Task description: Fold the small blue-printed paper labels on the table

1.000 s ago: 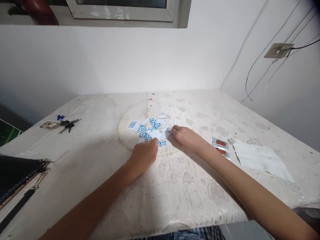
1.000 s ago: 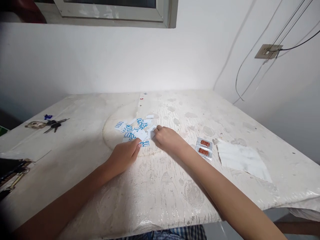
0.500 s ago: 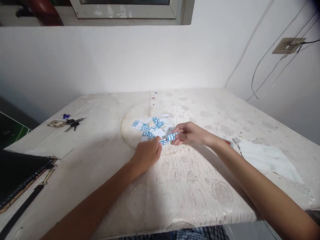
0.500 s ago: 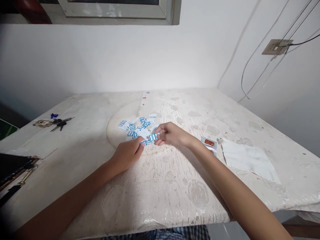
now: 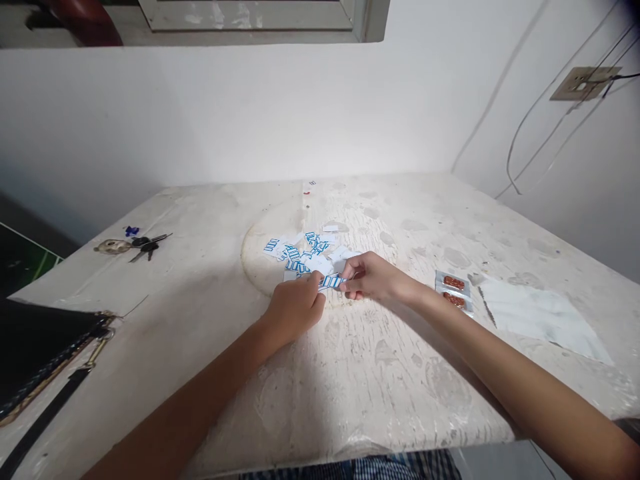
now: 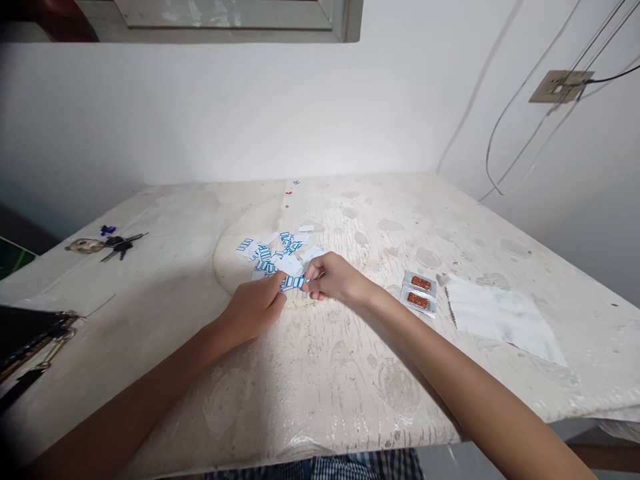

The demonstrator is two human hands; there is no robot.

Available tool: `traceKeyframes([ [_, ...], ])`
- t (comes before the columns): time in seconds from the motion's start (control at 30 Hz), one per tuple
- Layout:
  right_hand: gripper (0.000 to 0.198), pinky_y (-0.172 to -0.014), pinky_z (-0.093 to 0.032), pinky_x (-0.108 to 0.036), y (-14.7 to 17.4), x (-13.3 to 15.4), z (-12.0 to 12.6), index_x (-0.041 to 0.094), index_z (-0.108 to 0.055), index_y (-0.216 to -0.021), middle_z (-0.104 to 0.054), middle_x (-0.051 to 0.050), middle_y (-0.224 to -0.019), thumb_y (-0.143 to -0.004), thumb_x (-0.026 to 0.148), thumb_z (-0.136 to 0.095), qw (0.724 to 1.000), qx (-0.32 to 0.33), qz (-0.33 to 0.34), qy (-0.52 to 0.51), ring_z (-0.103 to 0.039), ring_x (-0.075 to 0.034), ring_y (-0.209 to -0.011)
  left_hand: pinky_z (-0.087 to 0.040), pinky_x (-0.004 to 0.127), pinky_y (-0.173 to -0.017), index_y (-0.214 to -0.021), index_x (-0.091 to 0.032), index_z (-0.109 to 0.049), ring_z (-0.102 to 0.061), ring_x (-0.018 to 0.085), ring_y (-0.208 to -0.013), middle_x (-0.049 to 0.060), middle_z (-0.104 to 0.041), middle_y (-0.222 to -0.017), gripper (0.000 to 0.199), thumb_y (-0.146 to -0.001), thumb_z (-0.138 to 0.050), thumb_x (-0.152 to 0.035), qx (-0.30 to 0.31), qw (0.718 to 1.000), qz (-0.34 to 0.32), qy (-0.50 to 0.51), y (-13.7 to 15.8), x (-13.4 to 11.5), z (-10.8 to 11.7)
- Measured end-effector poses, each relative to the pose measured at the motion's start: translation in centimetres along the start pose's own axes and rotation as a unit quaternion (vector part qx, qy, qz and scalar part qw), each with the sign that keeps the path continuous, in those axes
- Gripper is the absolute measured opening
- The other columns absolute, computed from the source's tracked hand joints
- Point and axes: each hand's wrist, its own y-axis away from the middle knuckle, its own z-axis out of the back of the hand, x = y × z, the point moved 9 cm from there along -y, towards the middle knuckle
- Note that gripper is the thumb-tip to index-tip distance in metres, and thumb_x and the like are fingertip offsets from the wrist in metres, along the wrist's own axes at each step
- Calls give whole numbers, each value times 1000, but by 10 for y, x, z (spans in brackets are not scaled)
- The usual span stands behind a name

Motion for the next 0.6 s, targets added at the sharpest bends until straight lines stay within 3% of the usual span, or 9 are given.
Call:
traceKeyframes([
  [0.13,11,-44,-32,-21,2,5,1,16,-52,-61,-49,3,-48,-66,18,-62,992,-55,46,104,-44,-8,-44,-30,29,-53,-100,-19,-45,-57,19,-65,2,-62,-78,25,-82,-29,-22,0,1000,-4,9,1,0,0],
  [0.27,9,-49,-33,-22,7,17,2,16,-53,-61,-53,2,-54,-69,16,-57,969,-102,99,204,-47,-9,-50,-28,28,-52,-93,-20,-45,-55,18,-63,1,-61,-77,20,-84,-28,-24,-13,1000,-7,14,0,0,1],
  [0.43,6,-52,-32,-22,9,25,-5,16,-53,-64,-51,2,-54,-70,13,-55,956,-105,125,245,-46,-8,-51,-26,28,-51,-88,-19,-45,-56,18,-64,2,-60,-77,25,-89,-25,-33,-31,999,-11,0,0,-3,2],
  [0.6,11,-53,-30,-23,9,31,3,17,-50,-71,-51,2,-64,-67,18,-60,943,-135,131,276,-43,-9,-54,-24,27,-51,-91,-18,-45,-56,17,-62,2,-61,-76,27,-91,-21,-30,-28,999,-18,-13,-2,-3,-1],
])
